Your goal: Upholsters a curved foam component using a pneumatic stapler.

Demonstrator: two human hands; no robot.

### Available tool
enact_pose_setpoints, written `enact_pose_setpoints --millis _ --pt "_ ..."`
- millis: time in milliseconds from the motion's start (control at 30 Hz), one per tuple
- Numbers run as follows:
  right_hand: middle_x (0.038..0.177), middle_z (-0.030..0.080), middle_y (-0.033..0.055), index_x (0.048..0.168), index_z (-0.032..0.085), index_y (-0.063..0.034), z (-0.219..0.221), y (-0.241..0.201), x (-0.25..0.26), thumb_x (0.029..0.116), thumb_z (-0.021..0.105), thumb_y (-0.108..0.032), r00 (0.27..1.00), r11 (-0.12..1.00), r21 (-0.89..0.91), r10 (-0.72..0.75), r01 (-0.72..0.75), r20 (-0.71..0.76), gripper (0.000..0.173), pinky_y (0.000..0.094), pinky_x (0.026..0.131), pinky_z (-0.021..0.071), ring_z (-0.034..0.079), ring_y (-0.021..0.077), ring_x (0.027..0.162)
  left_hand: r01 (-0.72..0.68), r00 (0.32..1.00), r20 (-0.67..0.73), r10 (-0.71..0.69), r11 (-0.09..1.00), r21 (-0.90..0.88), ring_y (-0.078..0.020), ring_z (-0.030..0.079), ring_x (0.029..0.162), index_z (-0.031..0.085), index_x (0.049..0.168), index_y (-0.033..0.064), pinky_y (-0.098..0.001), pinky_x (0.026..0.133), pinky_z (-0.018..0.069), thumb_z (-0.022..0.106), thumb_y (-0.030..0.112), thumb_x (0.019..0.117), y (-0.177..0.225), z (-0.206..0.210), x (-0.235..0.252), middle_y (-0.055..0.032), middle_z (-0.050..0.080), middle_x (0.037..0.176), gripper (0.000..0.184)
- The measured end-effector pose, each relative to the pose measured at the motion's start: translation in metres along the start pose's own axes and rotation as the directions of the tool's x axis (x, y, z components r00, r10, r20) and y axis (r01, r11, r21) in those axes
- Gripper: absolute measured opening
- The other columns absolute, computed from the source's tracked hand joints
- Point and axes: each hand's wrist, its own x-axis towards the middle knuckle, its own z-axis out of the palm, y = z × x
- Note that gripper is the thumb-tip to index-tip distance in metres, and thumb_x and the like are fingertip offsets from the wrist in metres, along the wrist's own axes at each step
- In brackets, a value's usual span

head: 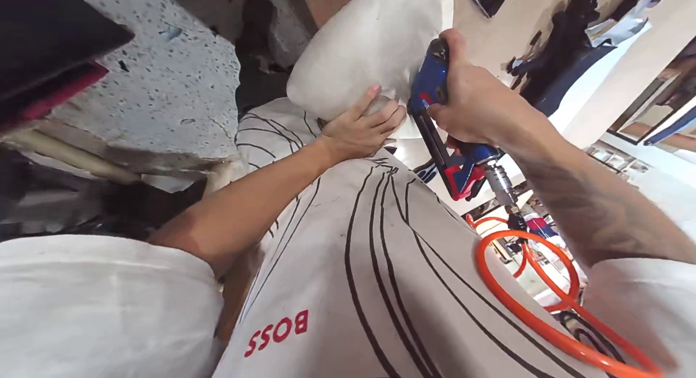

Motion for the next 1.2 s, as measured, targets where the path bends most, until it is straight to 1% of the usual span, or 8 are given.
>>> enact_pose_setpoints --millis 100,333,400,567,700,833,1000,1200 --pt "0.088 0.067 0.0145 0.162 -0.005 -0.0285 0.003 0.006 -0.001 0.0894 0.071 -0.012 1.000 0.998 0.054 -0.020 0.020 -0.006 0.106 0.0446 0.043 0.0603 0.067 0.0229 0.050 -0.014 1.000 -0.015 0.014 1.000 0.004 -0.0331 0.044 0.144 0.056 0.144 0.0037 -0.0599 0.124 0.0165 0.030 0.028 0.1104 0.001 -0.005 -0.001 -0.0127 0.052 0.153 0.049" --pt "0.091 0.067 0.0184 0.161 0.001 -0.0370 0.017 0.049 -0.003 0.0990 0.066 -0.011 1.000 0.814 0.581 -0.021 0.005 0.021 0.093 0.0470 0.038 0.0589 0.064 0.0297 0.044 0.032 0.998 -0.047 -0.037 0.996 -0.086 -0.0300 0.041 0.148 0.056 0.147 0.0045 -0.0587 0.125 0.0164 0.044 0.030 0.1067 -0.003 -0.013 -0.013 -0.0122 0.051 0.155 0.049" --pt "0.091 0.068 0.0179 0.161 0.002 -0.0376 0.024 0.053 -0.004 0.0987 0.066 -0.011 1.000 0.797 0.603 -0.029 0.017 0.010 0.093 0.0465 0.038 0.0587 0.064 0.0294 0.045 0.074 0.997 0.010 -0.073 0.996 -0.045 -0.0271 0.026 0.156 0.048 0.154 0.0070 -0.0597 0.127 0.0076 0.039 0.037 0.1096 -0.004 -0.019 -0.021 -0.0072 0.036 0.166 0.054" --pt "0.090 0.068 0.0165 0.161 -0.001 -0.0362 0.039 0.050 -0.004 0.1002 0.065 -0.011 1.000 0.712 0.702 -0.018 0.014 -0.002 0.092 0.0461 0.038 0.0591 0.064 0.0294 0.046 -0.009 0.988 -0.155 0.007 1.000 -0.010 -0.0257 0.038 0.151 0.057 0.145 0.0044 -0.0534 0.127 0.0138 0.035 0.040 0.1090 -0.011 0.007 -0.027 -0.0081 0.049 0.158 0.055" --pt "0.091 0.067 0.0178 0.160 0.001 -0.0338 0.039 0.049 -0.003 0.0998 0.065 -0.010 1.000 0.719 0.694 -0.031 0.022 0.000 0.091 0.0468 0.038 0.0592 0.064 0.0301 0.045 -0.019 0.992 -0.125 0.016 1.000 -0.024 -0.0288 0.034 0.153 0.053 0.149 0.0044 -0.0567 0.127 0.0088 0.034 0.034 0.1080 -0.009 0.013 -0.029 -0.0099 0.045 0.160 0.054" --pt "0.090 0.066 0.0172 0.160 -0.001 -0.0316 0.035 0.037 -0.003 0.0996 0.064 -0.011 0.998 0.811 0.584 -0.056 0.042 0.007 0.091 0.0463 0.038 0.0596 0.065 0.0286 0.045 -0.023 0.992 -0.127 0.027 0.999 0.028 -0.0257 0.038 0.150 0.052 0.149 0.0061 -0.0550 0.126 0.0156 0.029 0.040 0.1096 -0.009 0.013 -0.030 -0.0079 0.047 0.159 0.057" --pt "0.087 0.065 0.0194 0.160 0.000 -0.0318 0.040 0.026 -0.006 0.0989 0.063 -0.009 0.999 0.795 0.607 0.017 0.004 -0.028 0.091 0.0480 0.037 0.0588 0.064 0.0303 0.043 -0.042 0.987 -0.152 0.044 0.999 0.013 -0.0306 0.034 0.152 0.056 0.146 0.0026 -0.0600 0.126 0.0101 0.034 0.037 0.1087 -0.010 0.017 -0.031 -0.0122 0.045 0.160 0.055" --pt "0.090 0.068 0.0180 0.160 -0.001 -0.0334 0.043 0.031 -0.011 0.0992 0.065 -0.009 0.999 0.741 0.672 0.030 -0.017 -0.009 0.093 0.0455 0.038 0.0587 0.064 0.0291 0.045 -0.032 0.998 -0.052 0.031 0.999 -0.019 -0.0302 0.038 0.150 0.051 0.150 0.0023 -0.0572 0.125 0.0156 0.031 0.037 0.1092 -0.008 -0.002 -0.029 -0.0129 0.046 0.159 0.057"
